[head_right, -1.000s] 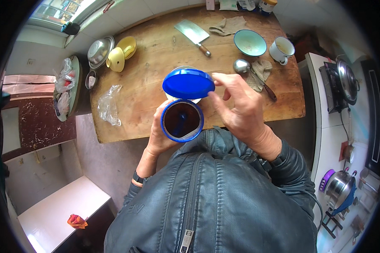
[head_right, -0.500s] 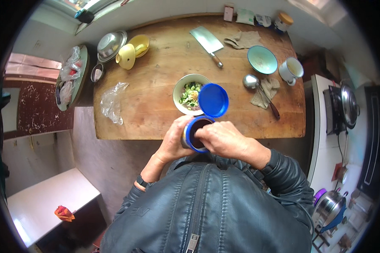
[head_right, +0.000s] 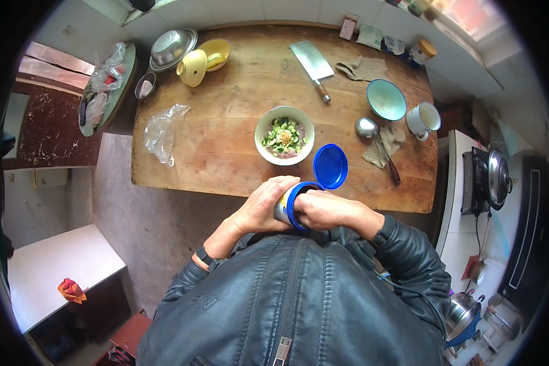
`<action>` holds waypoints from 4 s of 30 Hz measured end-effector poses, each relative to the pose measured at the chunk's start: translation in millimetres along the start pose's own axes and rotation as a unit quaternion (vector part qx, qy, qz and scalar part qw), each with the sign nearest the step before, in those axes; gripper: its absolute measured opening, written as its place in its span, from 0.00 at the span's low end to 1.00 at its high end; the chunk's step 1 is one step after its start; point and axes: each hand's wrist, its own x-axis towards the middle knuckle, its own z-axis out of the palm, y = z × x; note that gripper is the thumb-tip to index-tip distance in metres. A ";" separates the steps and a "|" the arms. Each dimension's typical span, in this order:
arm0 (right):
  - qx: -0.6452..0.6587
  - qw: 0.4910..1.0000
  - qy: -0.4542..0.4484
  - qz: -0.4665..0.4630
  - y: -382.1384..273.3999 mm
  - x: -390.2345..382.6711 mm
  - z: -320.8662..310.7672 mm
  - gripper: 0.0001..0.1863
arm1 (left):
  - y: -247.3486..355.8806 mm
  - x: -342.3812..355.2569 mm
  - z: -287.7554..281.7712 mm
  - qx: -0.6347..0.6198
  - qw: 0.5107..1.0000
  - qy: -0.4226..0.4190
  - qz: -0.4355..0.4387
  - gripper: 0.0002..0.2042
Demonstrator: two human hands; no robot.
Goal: The person seasons a bowl of chopped vegetables by adding salt, a yellow powder, and red powder using small spoons. They then move a pot on the stove and walk out of the kitchen.
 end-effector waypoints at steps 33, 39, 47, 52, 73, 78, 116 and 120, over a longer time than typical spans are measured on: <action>-0.203 0.929 0.309 0.007 -7.4 -22.7 -4.3 0.03 | -9.5 8.6 -4.3 -0.067 0.994 0.011 -0.082 0.51; -0.279 0.917 0.276 -0.076 7.5 -12.2 -5.8 0.04 | -11.6 12.1 -6.3 -0.079 0.994 -0.001 -0.080 0.51; -0.423 0.884 0.123 -0.156 14.9 11.2 -16.2 0.04 | -16.7 14.0 -12.1 -0.075 0.992 -0.027 -0.101 0.52; -0.357 0.923 0.063 -0.127 16.1 19.2 -20.2 0.03 | -21.0 12.2 -14.6 -0.045 0.994 -0.034 -0.094 0.52; 0.336 0.886 0.293 0.130 39.4 13.1 -10.4 0.08 | -45.9 -9.8 -24.5 0.016 0.984 0.076 -0.160 0.53; 0.441 0.830 0.313 0.135 51.3 18.7 -1.9 0.08 | -51.5 -13.9 -20.7 0.016 0.980 0.100 -0.170 0.52; -0.027 0.850 0.505 0.148 173.0 139.6 33.8 0.08 | -57.5 -127.7 -30.3 0.003 0.908 0.301 -0.292 0.55; -0.008 0.851 0.502 0.152 170.4 139.4 34.3 0.09 | -58.4 -127.5 -29.7 0.003 0.910 0.296 -0.290 0.55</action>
